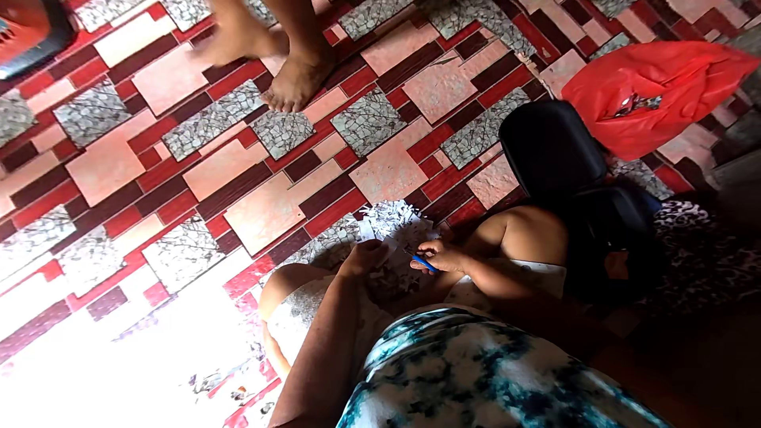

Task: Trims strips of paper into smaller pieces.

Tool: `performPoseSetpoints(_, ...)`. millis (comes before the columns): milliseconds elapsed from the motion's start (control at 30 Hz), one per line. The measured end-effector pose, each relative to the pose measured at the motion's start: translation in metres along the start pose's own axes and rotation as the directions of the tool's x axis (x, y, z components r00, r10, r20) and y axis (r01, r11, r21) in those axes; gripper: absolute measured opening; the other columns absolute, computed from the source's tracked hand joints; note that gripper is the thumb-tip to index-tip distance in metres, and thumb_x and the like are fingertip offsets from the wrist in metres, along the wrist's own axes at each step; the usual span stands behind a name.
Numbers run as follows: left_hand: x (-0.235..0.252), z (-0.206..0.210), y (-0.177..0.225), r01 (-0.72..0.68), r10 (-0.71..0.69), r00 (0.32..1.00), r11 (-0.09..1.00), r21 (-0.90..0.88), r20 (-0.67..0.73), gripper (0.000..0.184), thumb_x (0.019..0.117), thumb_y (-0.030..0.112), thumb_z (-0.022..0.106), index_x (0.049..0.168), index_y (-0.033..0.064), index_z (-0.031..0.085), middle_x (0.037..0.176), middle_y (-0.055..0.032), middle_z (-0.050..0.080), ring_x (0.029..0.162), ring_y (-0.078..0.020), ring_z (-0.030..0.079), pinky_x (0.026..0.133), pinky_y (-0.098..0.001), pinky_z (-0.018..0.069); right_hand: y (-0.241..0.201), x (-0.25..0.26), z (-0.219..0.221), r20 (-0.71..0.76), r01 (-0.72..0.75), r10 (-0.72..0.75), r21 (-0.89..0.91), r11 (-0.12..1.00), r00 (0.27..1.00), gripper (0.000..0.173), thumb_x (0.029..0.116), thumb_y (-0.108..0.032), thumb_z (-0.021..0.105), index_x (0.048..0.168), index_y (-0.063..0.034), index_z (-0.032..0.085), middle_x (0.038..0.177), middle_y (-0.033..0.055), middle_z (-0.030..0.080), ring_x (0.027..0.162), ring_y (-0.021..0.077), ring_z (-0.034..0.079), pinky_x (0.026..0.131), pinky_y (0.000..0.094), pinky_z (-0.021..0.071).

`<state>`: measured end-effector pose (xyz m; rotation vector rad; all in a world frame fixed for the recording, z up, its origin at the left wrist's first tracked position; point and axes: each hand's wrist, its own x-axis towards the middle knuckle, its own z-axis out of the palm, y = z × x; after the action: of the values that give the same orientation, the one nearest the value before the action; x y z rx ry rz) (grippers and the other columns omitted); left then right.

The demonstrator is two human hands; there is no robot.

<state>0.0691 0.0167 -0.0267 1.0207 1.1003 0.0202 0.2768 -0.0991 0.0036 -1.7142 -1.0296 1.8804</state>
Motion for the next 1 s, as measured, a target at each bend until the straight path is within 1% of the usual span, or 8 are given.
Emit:
performPoseSetpoints(233,-0.0004,-0.0002,-0.0007,0.0,0.0,1.0,1.0,0.0,0.0,0.014,0.1057,0.012,0.056,0.108,0.0001,0.063,0.078,-0.0032,0.064,0.06,-0.0066,0.059,0.055,-0.0202,0.05,0.0038,0.0016,0.001,-0.047,0.068,-0.067,0.014,0.998,0.997,0.03,0.0991,-0.019,0.069,0.115,0.005,0.063,0.08,0.0016,0.063,0.065,0.0008,0.056,0.063,0.0174,0.0486)
performPoseSetpoints(400,-0.0007,0.0005,0.0004,0.008,-0.008,1.0,1.0,0.014,-0.021,0.014,0.1056,0.012,0.057,0.11,0.0004,0.063,0.081,-0.0036,0.065,0.061,-0.0067,0.06,0.055,-0.0205,0.0506,0.0058,0.0013,-0.0001,-0.064,0.054,-0.056,-0.029,0.998,0.996,0.03,0.0986,-0.018,0.07,0.118,0.0042,0.064,0.086,0.004,0.067,0.067,0.0003,0.057,0.065,0.0173,0.0496)
performPoseSetpoints(500,-0.0024,0.001,0.0017,0.002,-0.001,1.0,0.999,0.034,-0.029,0.016,0.1057,0.013,0.056,0.112,-0.0004,0.062,0.08,-0.0029,0.064,0.061,-0.0065,0.058,0.056,-0.0211,0.05,0.0036,0.0019,0.0003,-0.077,0.026,-0.025,0.012,1.0,0.997,0.029,0.0994,-0.022,0.069,0.114,0.0026,0.063,0.079,0.0016,0.064,0.064,0.0022,0.056,0.062,0.0191,0.0477)
performPoseSetpoints(700,-0.0032,0.0006,0.0015,0.021,-0.02,1.0,1.0,0.022,-0.024,0.014,0.1051,0.012,0.056,0.113,0.0007,0.061,0.081,-0.003,0.063,0.063,-0.0069,0.059,0.057,-0.0214,0.0508,0.0006,0.0014,0.0007,-0.004,-0.029,0.029,0.005,1.0,1.0,0.034,0.0999,-0.028,0.068,0.116,0.0005,0.062,0.082,0.0012,0.063,0.066,0.0031,0.055,0.061,0.0199,0.0448)
performPoseSetpoints(800,-0.0041,-0.0008,0.0019,0.015,-0.016,1.0,0.997,0.077,0.007,0.023,0.105,0.016,0.058,0.121,-0.0005,0.06,0.09,-0.0047,0.063,0.068,-0.0079,0.059,0.062,-0.0238,0.0521,-0.0007,-0.0015,0.0008,0.001,-0.008,0.008,-0.034,0.999,1.0,0.032,0.1017,-0.025,0.065,0.12,0.0008,0.062,0.086,0.0042,0.063,0.069,0.0055,0.055,0.065,0.0227,0.0476)
performPoseSetpoints(833,-0.003,-0.0016,0.0013,0.01,-0.011,1.0,0.995,0.095,0.019,0.023,0.1049,0.017,0.058,0.119,-0.0005,0.061,0.089,-0.0044,0.063,0.068,-0.0079,0.059,0.063,-0.0243,0.0527,-0.0022,-0.0036,-0.0007,0.004,-0.006,0.006,-0.069,0.998,1.0,0.031,0.104,-0.022,0.06,0.124,0.0006,0.063,0.09,0.0066,0.064,0.071,0.0071,0.055,0.069,0.0251,0.0486)
performPoseSetpoints(933,-0.0003,-0.0015,0.0002,-0.007,0.004,1.0,0.994,0.107,0.027,0.017,0.1041,0.015,0.059,0.111,0.0008,0.063,0.082,-0.002,0.063,0.063,-0.0067,0.057,0.058,-0.023,0.0513,0.0,-0.0025,-0.0055,0.043,0.077,-0.072,-0.14,0.987,0.996,0.029,0.1052,-0.021,0.058,0.12,0.0031,0.063,0.088,0.0076,0.062,0.069,0.0059,0.053,0.068,0.0238,0.048)
performPoseSetpoints(1000,-0.0035,-0.0007,0.0031,-0.001,-0.002,1.0,0.992,0.127,0.021,0.022,0.1049,0.017,0.058,0.117,-0.0011,0.062,0.087,-0.0046,0.062,0.066,-0.0085,0.056,0.061,-0.0251,0.0511,-0.0005,-0.0007,-0.006,0.053,0.08,-0.073,-0.152,0.985,0.996,0.031,0.1054,-0.022,0.058,0.123,0.0032,0.064,0.092,0.0094,0.064,0.072,0.0076,0.056,0.071,0.0249,0.0503)
